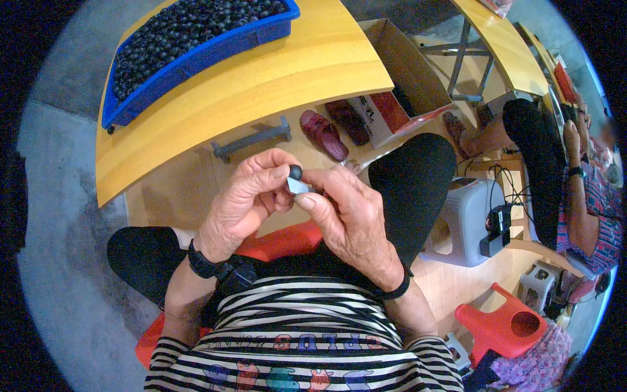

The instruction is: Cleaning and sorting blueberries using a small blade.

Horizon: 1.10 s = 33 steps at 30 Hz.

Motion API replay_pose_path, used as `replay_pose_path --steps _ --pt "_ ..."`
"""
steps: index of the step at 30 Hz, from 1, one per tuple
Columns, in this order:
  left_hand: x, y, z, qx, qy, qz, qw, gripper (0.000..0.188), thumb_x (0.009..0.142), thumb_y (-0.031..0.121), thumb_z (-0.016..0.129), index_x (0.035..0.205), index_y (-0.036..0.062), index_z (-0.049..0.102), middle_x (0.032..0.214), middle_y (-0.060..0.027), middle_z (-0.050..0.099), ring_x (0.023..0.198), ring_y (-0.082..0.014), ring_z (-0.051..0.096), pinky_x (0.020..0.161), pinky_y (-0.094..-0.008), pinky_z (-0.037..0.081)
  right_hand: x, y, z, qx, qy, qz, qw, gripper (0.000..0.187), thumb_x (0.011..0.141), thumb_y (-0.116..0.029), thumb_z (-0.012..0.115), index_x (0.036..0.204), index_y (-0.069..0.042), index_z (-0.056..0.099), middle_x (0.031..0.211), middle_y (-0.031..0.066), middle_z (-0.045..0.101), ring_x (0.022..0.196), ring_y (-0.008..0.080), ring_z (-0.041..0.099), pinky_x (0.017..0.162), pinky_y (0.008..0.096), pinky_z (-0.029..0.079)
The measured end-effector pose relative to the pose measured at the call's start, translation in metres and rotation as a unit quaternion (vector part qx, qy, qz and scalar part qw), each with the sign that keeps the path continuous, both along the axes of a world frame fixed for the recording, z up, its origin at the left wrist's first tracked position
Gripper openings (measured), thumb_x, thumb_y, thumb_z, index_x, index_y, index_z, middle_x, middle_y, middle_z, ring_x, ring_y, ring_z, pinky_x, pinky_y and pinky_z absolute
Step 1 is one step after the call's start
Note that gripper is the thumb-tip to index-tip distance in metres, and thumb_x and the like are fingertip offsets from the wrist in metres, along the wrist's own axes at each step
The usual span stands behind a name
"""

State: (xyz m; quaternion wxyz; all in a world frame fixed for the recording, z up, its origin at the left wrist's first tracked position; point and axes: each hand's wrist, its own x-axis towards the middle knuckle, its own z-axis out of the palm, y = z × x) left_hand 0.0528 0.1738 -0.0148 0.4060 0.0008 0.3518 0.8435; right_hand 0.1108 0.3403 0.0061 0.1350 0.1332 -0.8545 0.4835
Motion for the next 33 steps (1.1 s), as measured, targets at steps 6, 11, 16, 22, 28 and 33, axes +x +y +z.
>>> replay_pose_path --steps 6,11,16,22,28,33 --pt "0.0001 0.0007 -0.0022 0.011 -0.018 0.005 1.000 0.014 0.083 0.019 0.064 0.092 0.0090 0.060 0.075 0.0012 0.062 0.058 -0.0065 0.054 0.052 -0.0193 0.042 -0.0003 0.0011 -0.0025 -0.009 -0.018 -0.002 1.000 0.023 0.083 -0.021 0.062 0.094 0.000 0.060 0.071 0.0108 0.055 0.063 0.0228 0.056 0.056 0.0300 0.045" --pt "-0.0002 0.0008 -0.0043 0.017 -0.008 0.007 1.000 0.013 0.083 0.018 0.064 0.092 0.0092 0.060 0.075 0.0008 0.062 0.058 -0.0065 0.053 0.052 -0.0192 0.041 -0.0011 0.0007 -0.0068 -0.042 -0.017 -0.001 0.999 0.023 0.083 -0.020 0.062 0.093 0.000 0.060 0.075 0.0115 0.058 0.067 0.0231 0.058 0.059 0.0299 0.046" --pt "0.0000 0.0010 -0.0064 0.032 -0.021 0.013 0.999 0.011 0.084 0.015 0.062 0.092 0.0079 0.060 0.076 -0.0011 0.062 0.058 -0.0064 0.055 0.052 -0.0184 0.044 -0.0010 0.0008 -0.0070 -0.041 -0.027 -0.004 0.999 0.022 0.083 -0.020 0.062 0.093 0.000 0.060 0.077 0.0119 0.059 0.069 0.0235 0.059 0.061 0.0303 0.046" --pt "-0.0001 0.0013 -0.0080 0.039 -0.021 0.019 0.999 0.010 0.085 0.012 0.060 0.093 0.0060 0.060 0.076 -0.0026 0.062 0.059 -0.0063 0.057 0.053 -0.0179 0.046 -0.0010 0.0007 -0.0069 -0.049 -0.028 -0.005 0.998 0.022 0.083 -0.019 0.062 0.094 0.000 0.061 0.077 0.0121 0.059 0.069 0.0234 0.059 0.061 0.0303 0.047" --pt "-0.0007 0.0003 -0.0058 0.028 -0.023 0.022 0.999 0.010 0.085 0.012 0.061 0.093 0.0060 0.060 0.075 -0.0021 0.062 0.060 -0.0068 0.056 0.052 -0.0186 0.046 -0.0008 0.0004 -0.0062 -0.049 -0.032 0.001 0.998 0.023 0.083 -0.020 0.062 0.095 0.001 0.061 0.077 0.0116 0.059 0.069 0.0220 0.059 0.061 0.0297 0.047" --pt "-0.0010 -0.0007 -0.0056 0.026 -0.023 0.022 0.999 0.010 0.085 0.012 0.061 0.093 0.0067 0.060 0.075 -0.0018 0.062 0.060 -0.0070 0.057 0.052 -0.0189 0.046 -0.0009 0.0005 -0.0060 -0.049 -0.037 0.003 0.998 0.024 0.083 -0.020 0.062 0.095 0.000 0.061 0.077 0.0115 0.059 0.068 0.0213 0.059 0.060 0.0292 0.047"
